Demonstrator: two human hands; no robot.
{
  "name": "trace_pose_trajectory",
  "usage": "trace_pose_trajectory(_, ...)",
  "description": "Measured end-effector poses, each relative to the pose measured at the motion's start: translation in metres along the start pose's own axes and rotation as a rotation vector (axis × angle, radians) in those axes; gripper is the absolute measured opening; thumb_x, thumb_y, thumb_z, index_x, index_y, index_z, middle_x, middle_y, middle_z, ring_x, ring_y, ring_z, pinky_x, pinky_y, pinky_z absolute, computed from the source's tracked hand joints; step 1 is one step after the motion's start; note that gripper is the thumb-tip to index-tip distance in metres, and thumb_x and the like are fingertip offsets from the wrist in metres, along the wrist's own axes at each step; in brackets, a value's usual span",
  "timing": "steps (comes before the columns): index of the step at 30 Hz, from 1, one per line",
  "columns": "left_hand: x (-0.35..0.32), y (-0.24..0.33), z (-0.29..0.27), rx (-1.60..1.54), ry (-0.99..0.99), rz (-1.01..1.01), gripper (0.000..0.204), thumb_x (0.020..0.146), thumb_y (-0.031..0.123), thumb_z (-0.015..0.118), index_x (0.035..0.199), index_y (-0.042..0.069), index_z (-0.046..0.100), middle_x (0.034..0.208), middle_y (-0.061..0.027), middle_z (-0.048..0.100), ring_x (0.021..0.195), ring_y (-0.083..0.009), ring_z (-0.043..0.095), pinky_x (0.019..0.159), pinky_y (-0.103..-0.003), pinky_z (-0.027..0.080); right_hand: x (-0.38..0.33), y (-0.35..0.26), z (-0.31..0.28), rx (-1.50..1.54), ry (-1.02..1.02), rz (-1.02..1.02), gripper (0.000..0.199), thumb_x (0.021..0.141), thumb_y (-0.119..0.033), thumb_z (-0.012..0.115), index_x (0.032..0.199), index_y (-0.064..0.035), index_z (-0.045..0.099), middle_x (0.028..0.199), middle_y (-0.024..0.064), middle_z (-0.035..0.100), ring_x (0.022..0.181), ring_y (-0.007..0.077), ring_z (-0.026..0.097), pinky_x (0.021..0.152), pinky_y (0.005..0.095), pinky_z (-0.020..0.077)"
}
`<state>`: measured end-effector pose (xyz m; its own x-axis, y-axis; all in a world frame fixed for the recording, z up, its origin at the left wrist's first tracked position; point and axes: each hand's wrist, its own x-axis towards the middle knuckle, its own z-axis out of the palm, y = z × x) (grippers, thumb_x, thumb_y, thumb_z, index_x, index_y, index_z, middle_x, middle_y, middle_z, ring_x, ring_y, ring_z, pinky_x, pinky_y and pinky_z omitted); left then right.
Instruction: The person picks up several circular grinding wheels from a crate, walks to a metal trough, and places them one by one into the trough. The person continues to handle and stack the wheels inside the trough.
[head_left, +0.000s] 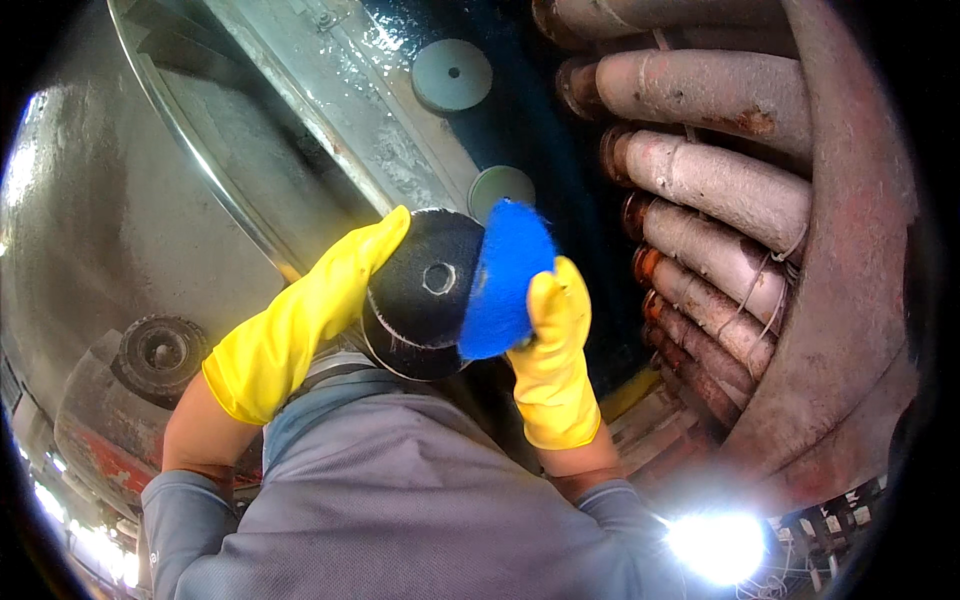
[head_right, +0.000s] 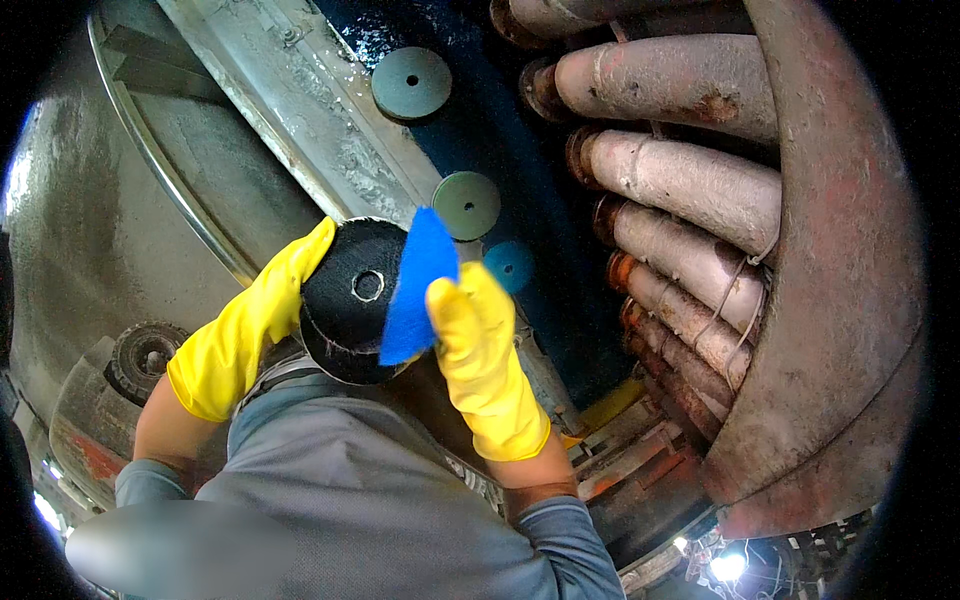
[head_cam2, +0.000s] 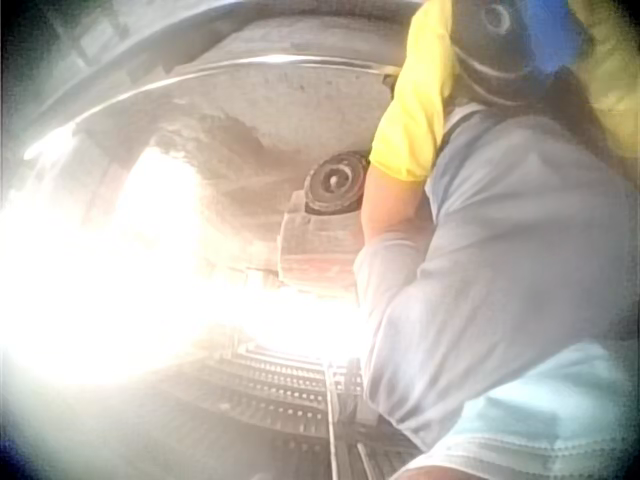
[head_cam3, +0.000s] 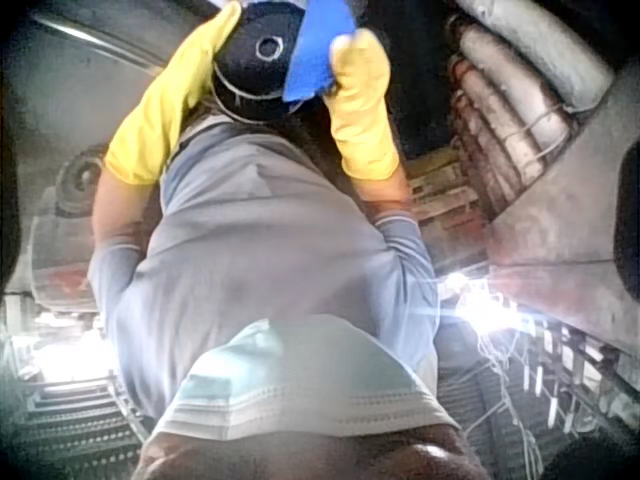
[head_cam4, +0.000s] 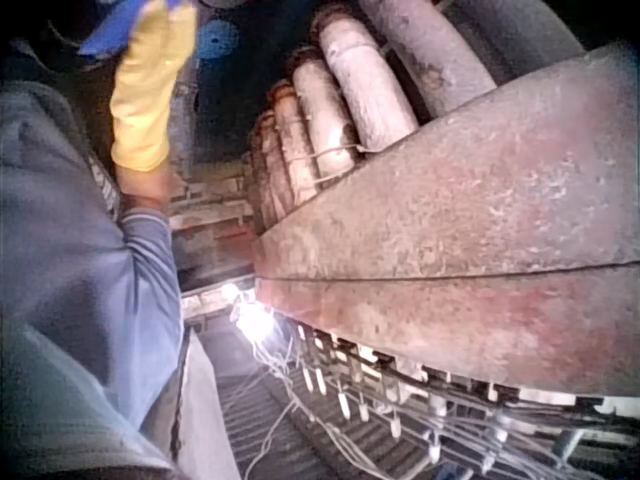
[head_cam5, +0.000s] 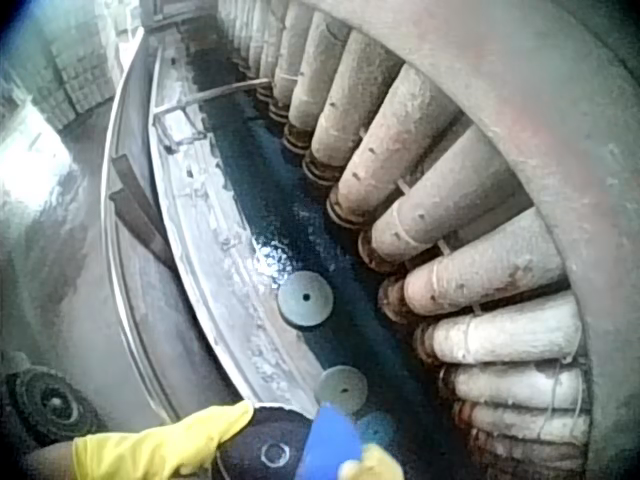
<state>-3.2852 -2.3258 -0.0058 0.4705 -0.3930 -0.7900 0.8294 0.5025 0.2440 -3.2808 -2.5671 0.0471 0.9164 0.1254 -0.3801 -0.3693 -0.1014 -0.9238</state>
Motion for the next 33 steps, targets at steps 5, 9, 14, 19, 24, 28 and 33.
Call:
trace_pose_trajectory(5, 0.002, 0.000, -0.021, -0.430, -0.047, 0.046, 0.068, 0.107, 0.055, 0.056, 0.150, 0.003, 0.055, 0.142, -0.0232, 0.065, 0.124, -0.0361, 0.069, 0.110, -0.053, 0.055, 0.048, -0.002, -0.040, 1.167, -0.077, 0.243, 0.069, 0.102, -0.053, 0.067, 0.145, -0.0007, 0.054, 0.130, 0.0165, 0.070, 0.108, 0.0303, 0.071, 0.093, 0.0445, 0.0613)
trace_pose_trajectory(9, -0.016, 0.014, -0.052, -0.094, 0.287, 0.196, 0.065, 0.105, 0.057, 0.060, 0.144, 0.004, 0.063, 0.138, -0.0189, 0.069, 0.124, -0.0313, 0.069, 0.110, -0.048, 0.055, 0.044, 0.015, -0.074, 0.942, 0.150, 0.219, 0.067, 0.100, -0.051, 0.070, 0.139, 0.0023, 0.056, 0.115, 0.0180, 0.074, 0.081, 0.0276, 0.073, 0.075, 0.0403, 0.0623)
trace_pose_trajectory(14, -0.039, 0.045, -0.180, 0.135, 0.581, 0.784, 0.062, 0.106, 0.047, 0.064, 0.149, 0.003, 0.058, 0.146, -0.0170, 0.064, 0.129, -0.0282, 0.065, 0.113, -0.042, 0.050, 0.016, 0.046, -0.123, 0.032, 0.127, 0.200, 0.057, 0.104, -0.052, 0.064, 0.116, 0.0027, 0.068, 0.088, 0.0156, 0.076, 0.070, 0.0231, 0.071, 0.066, 0.0337, 0.0554)
trace_pose_trajectory(19, -0.025, 0.101, -0.192, 0.850, 0.692, 1.092, 0.046, 0.113, 0.035, 0.055, 0.147, 0.003, 0.060, 0.142, -0.0130, 0.066, 0.125, -0.0218, 0.066, 0.110, -0.036, 0.051, -0.016, 0.088, -0.151, -0.132, 0.265, 0.315, 0.028, 0.106, -0.029, 0.068, 0.097, -0.0028, 0.067, 0.093, 0.0127, 0.076, 0.077, 0.0220, 0.074, 0.071, 0.0342, 0.0572)
trace_pose_trajectory(24, 0.013, 0.126, -0.172, 1.001, 0.734, 1.270, 0.045, 0.112, 0.033, 0.058, 0.145, 0.002, 0.063, 0.136, -0.0120, 0.070, 0.122, -0.0210, 0.067, 0.107, -0.034, 0.051, -0.031, 0.122, -0.189, -1.035, 0.263, 0.216, 0.039, 0.099, -0.032, 0.073, 0.076, -0.0031, 0.061, 0.083, 0.0198, 0.068, 0.079, 0.0368, 0.069, 0.070, 0.0491, 0.0518)
trace_pose_trajectory(28, 0.012, 0.132, -0.153, 1.152, 0.579, 1.330, 0.044, 0.113, 0.029, 0.056, 0.146, 0.000, 0.061, 0.140, -0.0145, 0.068, 0.126, -0.0219, 0.066, 0.109, -0.036, 0.051, -0.017, 0.129, -0.168, -1.308, 0.100, 0.169, 0.042, 0.096, -0.046, 0.071, 0.087, -0.0038, 0.070, 0.097, 0.0224, 0.073, 0.096, 0.0440, 0.069, 0.082, 0.0539, 0.0532)
trace_pose_trajectory(33, 0.004, 0.130, -0.146, 1.163, 0.683, 1.230, 0.047, 0.113, 0.032, 0.057, 0.147, 0.000, 0.060, 0.139, -0.0143, 0.069, 0.126, -0.0222, 0.065, 0.110, -0.036, 0.049, -0.002, 0.137, -0.120, -0.925, -0.009, 0.649, 0.041, 0.093, -0.046, 0.077, 0.103, -0.0056, 0.077, 0.108, 0.0180, 0.077, 0.100, 0.0378, 0.073, 0.088, 0.0450, 0.0564)
